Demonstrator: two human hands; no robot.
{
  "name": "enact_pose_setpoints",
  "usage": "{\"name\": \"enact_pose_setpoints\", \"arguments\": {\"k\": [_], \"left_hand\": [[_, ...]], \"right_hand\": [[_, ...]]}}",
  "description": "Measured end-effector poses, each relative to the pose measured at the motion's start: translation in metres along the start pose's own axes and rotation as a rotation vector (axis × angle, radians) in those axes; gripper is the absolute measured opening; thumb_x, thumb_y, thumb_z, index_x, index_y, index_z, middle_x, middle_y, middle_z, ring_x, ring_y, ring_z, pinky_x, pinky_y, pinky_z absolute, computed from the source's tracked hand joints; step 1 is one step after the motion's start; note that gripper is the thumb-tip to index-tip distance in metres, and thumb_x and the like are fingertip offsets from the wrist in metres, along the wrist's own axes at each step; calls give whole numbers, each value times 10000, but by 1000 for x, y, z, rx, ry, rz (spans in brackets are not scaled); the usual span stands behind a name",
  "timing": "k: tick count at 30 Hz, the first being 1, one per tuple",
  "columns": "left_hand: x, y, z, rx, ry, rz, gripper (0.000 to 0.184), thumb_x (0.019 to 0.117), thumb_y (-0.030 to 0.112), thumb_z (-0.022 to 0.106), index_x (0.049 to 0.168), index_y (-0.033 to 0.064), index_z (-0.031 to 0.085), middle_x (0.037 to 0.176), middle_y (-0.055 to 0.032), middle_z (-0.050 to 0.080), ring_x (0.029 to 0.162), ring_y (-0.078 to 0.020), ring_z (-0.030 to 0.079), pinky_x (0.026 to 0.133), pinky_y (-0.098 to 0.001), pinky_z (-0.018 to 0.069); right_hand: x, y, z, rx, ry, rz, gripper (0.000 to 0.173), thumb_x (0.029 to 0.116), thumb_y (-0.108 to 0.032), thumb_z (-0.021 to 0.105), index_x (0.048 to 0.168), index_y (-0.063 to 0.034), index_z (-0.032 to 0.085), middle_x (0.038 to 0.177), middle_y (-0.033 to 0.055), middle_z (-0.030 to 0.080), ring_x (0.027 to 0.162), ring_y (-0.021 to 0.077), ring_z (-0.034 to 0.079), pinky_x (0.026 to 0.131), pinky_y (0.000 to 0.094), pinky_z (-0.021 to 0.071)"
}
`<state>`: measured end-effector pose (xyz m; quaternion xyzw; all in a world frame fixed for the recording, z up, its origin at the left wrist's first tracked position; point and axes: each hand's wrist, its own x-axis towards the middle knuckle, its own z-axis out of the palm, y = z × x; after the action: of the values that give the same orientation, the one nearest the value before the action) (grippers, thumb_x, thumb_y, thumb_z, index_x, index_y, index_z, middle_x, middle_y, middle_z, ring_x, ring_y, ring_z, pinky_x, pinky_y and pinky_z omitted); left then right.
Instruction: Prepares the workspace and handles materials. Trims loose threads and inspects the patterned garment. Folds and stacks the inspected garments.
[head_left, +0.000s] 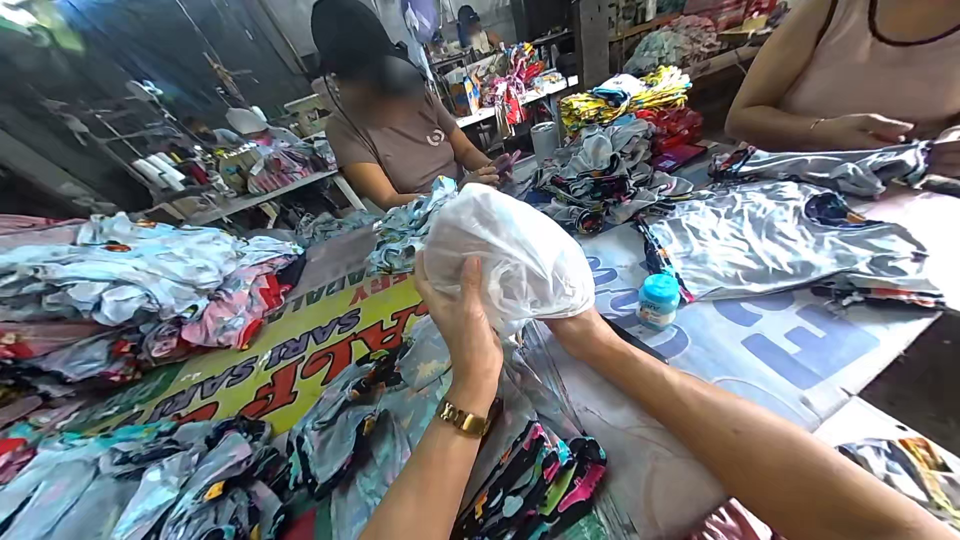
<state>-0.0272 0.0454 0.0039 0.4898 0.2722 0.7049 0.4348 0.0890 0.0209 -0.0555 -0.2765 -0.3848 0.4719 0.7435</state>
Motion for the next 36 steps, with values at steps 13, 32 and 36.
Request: {"name": "enact_pose_setpoints", "arguments": {"k": [13, 32, 36], "left_hand": [[40, -7, -34, -55, -39, -29, 279, 989, 93, 661, 1260, 67, 601, 1094, -66, 729, 1010, -183, 722, 904, -407, 611], [-9, -11, -6, -193, -152, -236, 172, 1004, 151, 648, 1157, 80, 679, 1006, -71, 735, 927, -158, 722, 843, -360, 611], [-4, -19, -12, -71, -196, -185, 186, 985, 144, 680, 1156, 71, 692, 1015, -59, 740, 944, -145, 715, 877, -349, 600]], "right_hand": [[13, -40, -7, -454, 184, -87, 294, 1072, -138, 433, 1313, 14, 502, 1143, 149, 631, 947, 200, 671, 795, 397, 577], [7, -19, 7, -622, -200, -131, 722, 854, -271, 822, 1417, -41, 433, 1035, 100, 698, 931, 145, 703, 843, 359, 601], [9, -24, 6, -544, -173, -43, 487, 906, -109, 760, 1331, -37, 532, 1017, 103, 713, 908, 152, 714, 830, 348, 607]]}}
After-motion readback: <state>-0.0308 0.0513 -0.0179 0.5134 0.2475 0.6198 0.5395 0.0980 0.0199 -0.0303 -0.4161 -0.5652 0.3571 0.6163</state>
